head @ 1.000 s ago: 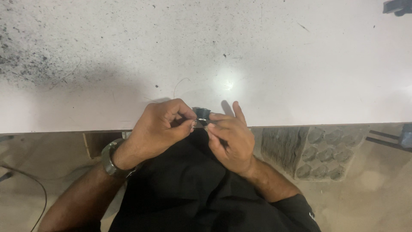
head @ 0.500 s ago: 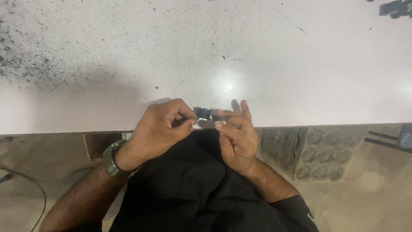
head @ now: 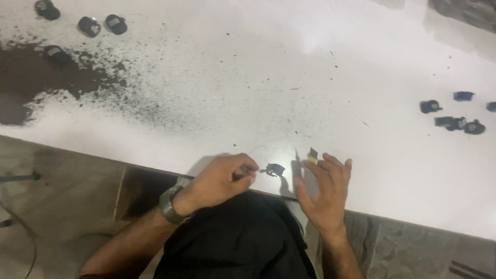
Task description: The person sits at a white workbench and assembles small black plastic components onto metal hub parts by hand, pressing and fitting the pieces together. Finished assemblies are set in a growing pile on the table, and the person repeats the assembly with new parts one at a time.
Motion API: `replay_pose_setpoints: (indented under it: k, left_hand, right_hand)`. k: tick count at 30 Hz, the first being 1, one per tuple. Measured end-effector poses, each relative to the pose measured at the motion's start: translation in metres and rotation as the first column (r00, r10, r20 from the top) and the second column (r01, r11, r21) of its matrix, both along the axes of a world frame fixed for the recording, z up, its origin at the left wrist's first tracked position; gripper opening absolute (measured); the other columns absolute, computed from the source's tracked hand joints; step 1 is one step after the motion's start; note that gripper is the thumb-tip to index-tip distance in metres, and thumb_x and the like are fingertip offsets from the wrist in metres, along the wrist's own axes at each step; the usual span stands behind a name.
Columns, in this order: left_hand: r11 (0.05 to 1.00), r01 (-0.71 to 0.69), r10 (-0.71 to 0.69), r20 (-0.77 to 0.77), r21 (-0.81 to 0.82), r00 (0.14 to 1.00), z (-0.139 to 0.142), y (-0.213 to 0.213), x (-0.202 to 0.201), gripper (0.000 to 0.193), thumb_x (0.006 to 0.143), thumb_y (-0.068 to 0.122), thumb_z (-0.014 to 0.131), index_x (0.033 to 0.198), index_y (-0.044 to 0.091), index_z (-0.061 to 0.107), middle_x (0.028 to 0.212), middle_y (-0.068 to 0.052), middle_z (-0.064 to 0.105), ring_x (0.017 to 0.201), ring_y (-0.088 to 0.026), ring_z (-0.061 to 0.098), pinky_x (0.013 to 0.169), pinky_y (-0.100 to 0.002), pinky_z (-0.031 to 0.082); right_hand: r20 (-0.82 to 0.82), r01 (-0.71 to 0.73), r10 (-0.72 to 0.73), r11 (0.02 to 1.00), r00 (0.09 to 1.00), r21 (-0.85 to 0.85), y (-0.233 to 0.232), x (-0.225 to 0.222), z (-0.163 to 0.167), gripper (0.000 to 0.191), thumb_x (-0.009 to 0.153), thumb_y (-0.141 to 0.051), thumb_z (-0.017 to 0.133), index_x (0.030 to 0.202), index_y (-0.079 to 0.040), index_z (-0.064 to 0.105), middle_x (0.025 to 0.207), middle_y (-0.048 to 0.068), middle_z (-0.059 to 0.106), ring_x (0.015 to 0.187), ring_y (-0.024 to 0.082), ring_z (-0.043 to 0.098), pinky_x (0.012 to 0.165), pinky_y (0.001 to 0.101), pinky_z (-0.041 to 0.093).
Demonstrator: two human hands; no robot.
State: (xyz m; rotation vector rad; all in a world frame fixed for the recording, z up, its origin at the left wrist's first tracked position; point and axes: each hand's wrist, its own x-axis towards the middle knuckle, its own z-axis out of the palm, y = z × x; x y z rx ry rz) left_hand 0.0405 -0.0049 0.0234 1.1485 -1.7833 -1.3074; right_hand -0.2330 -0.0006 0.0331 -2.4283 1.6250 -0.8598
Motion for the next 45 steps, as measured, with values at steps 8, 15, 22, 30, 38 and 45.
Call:
replay_pose_setpoints:
  k: [8,15,22,30,38,45]
  left_hand:
    - [0.932,-0.306,0.319,-0.044,0.194,0.947,0.006,0.005,0.044,0.024,0.090,0.007,0.068,0.113,0.001,0.068,0.096,-0.006,0.077,0.085,-0.009,0.071,0.073,-0.025,0.059]
    - [0.819,-0.572,0.533,0.303,0.048,0.790,0.035,0.029,0.115,0.027,0.093,0.016,0.072,0.117,0.003,0.072,0.080,-0.015,0.073,0.070,-0.020,0.061,0.061,-0.032,0.050]
    - [0.597,-0.651,0.801,0.383,-0.468,0.460,0.078,-0.032,0.189,0.034,0.098,0.025,0.073,0.120,0.001,0.066,0.115,-0.018,0.070,0.096,-0.026,0.070,0.085,-0.043,0.057]
    - [0.444,-0.753,0.831,0.537,-0.486,0.144,0.143,-0.117,0.206,0.086,0.090,0.068,0.064,0.147,0.006,0.046,0.161,-0.033,0.019,0.148,-0.054,0.010,0.111,-0.077,0.009]
    - [0.852,-0.362,0.499,0.796,-0.378,0.343,0.096,-0.126,0.146,0.064,0.101,0.060,0.044,0.151,0.020,0.049,0.168,-0.015,0.024,0.154,-0.046,0.012,0.122,-0.066,0.012]
    - [0.968,-0.008,0.203,0.763,-0.251,0.614,0.069,-0.083,0.068,0.080,0.093,0.069,0.040,0.155,0.018,0.038,0.167,-0.017,0.009,0.153,-0.042,0.001,0.118,-0.067,0.006]
  right_hand:
    - [-0.076,-0.181,0.190,0.976,0.979,0.118,-0.009,0.007,-0.015,0.052,0.083,-0.040,0.082,0.122,-0.008,0.067,0.126,0.012,0.056,0.136,0.032,0.047,0.122,0.0696,0.017]
    - [-0.319,0.246,-0.284,0.957,0.904,-0.156,-0.049,-0.081,-0.006,0.058,0.083,-0.051,0.081,0.119,-0.005,0.071,0.118,0.017,0.063,0.118,0.032,0.054,0.107,0.0572,0.036]
    - [0.261,0.261,-0.221,0.957,0.940,-0.127,-0.017,-0.074,0.001,0.011,0.103,-0.010,0.067,0.113,-0.004,0.067,0.112,0.012,0.068,0.105,0.026,0.066,0.096,0.0396,0.053]
    - [0.396,-0.779,0.693,0.618,0.603,0.105,0.032,0.127,0.012,0.015,0.094,0.001,0.069,0.106,-0.008,0.065,0.108,0.010,0.066,0.112,0.023,0.067,0.125,0.0561,0.033]
    - [0.670,-0.485,0.228,0.845,0.707,0.224,0.017,0.068,-0.005,0.011,0.093,-0.001,0.066,0.100,-0.008,0.071,0.102,0.008,0.068,0.107,0.022,0.069,0.122,0.0526,0.038]
    - [0.744,-0.207,-0.094,0.931,0.662,0.301,0.018,0.014,-0.047,0.014,0.094,0.005,0.060,0.104,-0.001,0.069,0.110,0.010,0.063,0.104,0.017,0.062,0.092,0.0286,0.048]
